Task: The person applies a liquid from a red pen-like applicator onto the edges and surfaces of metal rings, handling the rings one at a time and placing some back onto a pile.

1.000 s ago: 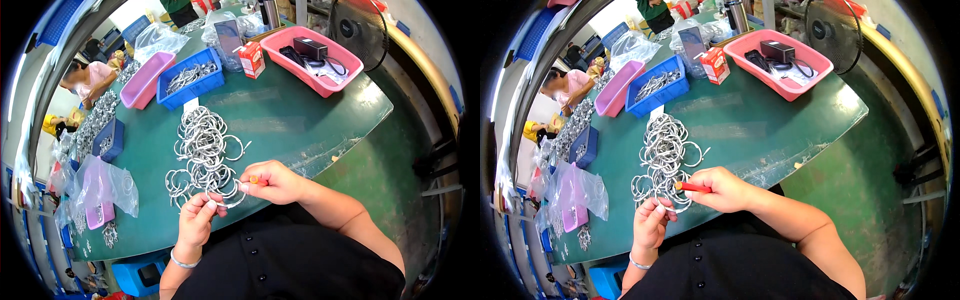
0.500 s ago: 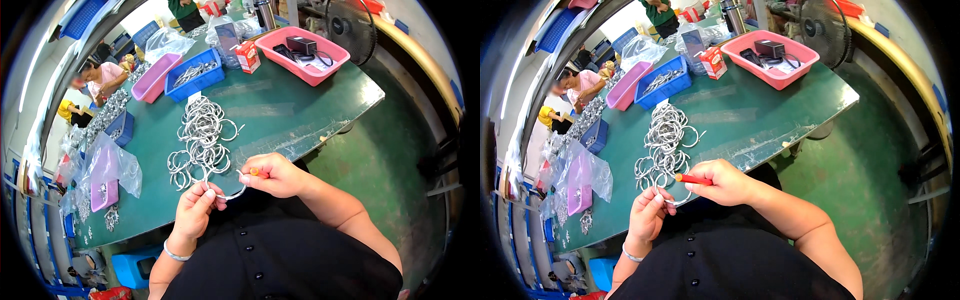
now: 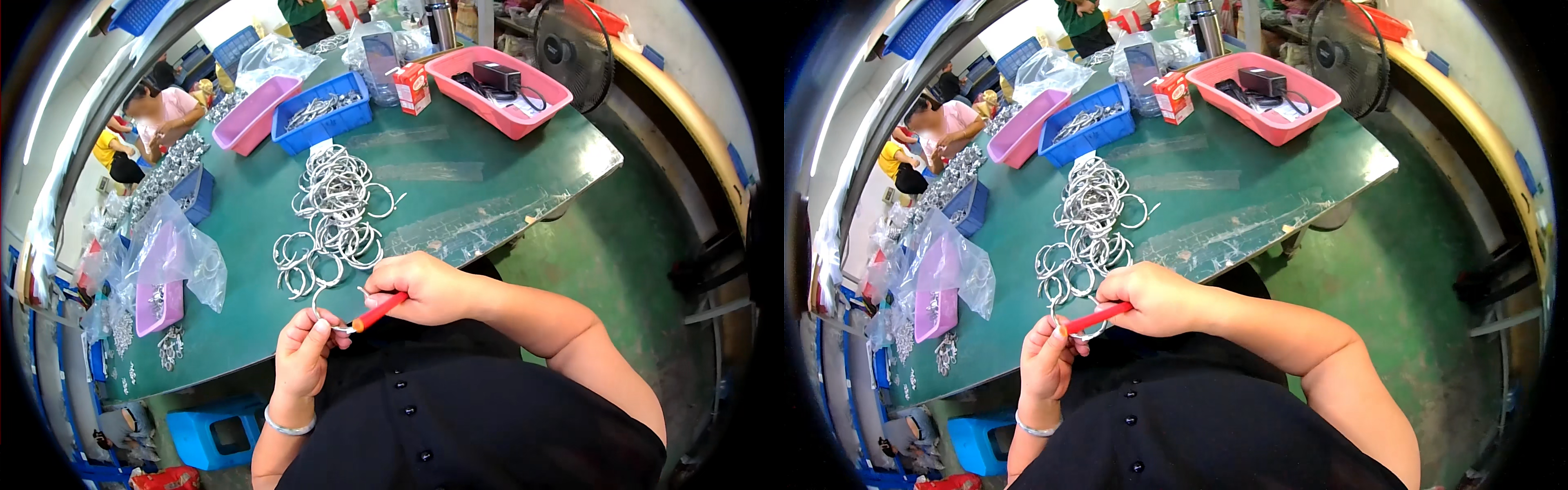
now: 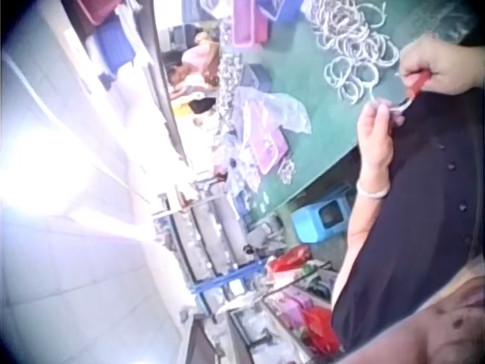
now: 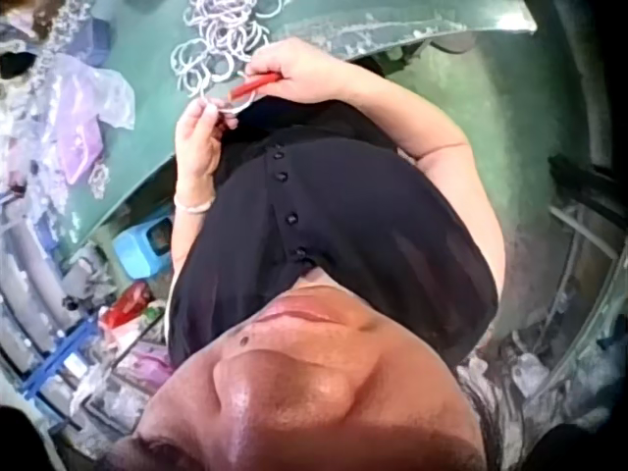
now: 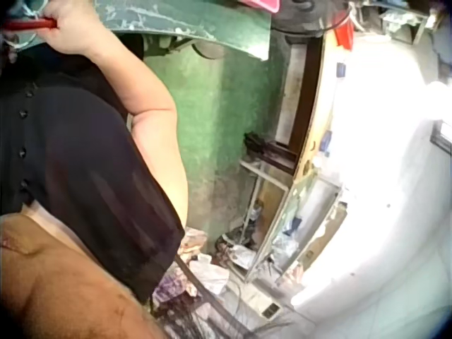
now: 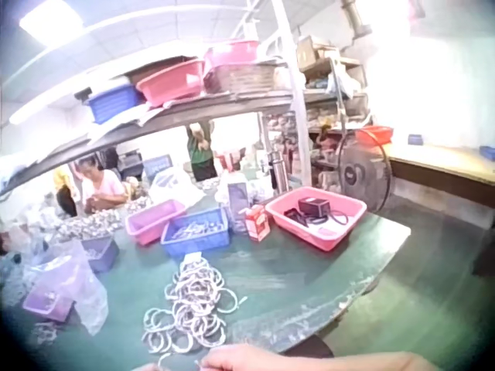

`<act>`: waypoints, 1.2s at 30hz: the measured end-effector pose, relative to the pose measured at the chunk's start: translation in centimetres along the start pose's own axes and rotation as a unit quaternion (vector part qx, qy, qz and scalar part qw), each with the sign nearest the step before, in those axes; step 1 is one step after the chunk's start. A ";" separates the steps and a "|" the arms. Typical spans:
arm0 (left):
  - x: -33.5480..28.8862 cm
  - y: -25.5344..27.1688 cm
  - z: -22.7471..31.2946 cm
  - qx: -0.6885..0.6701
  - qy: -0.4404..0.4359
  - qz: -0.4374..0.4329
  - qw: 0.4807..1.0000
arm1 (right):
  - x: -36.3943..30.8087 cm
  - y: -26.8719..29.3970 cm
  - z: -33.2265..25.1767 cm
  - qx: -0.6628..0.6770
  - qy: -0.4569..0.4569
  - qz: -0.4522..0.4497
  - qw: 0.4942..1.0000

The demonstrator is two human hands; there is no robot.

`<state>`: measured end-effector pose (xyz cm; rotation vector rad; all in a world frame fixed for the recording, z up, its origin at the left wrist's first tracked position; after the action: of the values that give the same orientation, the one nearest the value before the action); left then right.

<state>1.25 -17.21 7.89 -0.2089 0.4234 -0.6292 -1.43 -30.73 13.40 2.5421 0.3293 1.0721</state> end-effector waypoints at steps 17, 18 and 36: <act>10.1 3.3 3.7 0.033 -0.051 -0.001 0.998 | 6.1 3.2 7.1 -0.183 0.078 -0.100 0.975; 10.5 3.3 3.9 0.036 -0.052 -0.001 0.998 | 6.1 3.3 7.6 -0.182 0.082 -0.100 0.975; 12.6 3.5 3.5 0.087 -0.078 0.036 0.993 | 4.8 3.8 8.2 -0.298 0.164 -0.054 0.939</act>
<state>13.77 -21.91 5.94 -0.0762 0.2232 -0.5708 8.07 -34.45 12.79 1.7953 0.1853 1.3148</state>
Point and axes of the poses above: each hand's wrist, its own x-axis towards the middle knuckle, its own y-axis out of the back of the hand, z = x × y, the point moved 10 cm from there along x, towards the middle knuckle, and after that the axes turned 14 degrees about y, right-handed, at the moved point
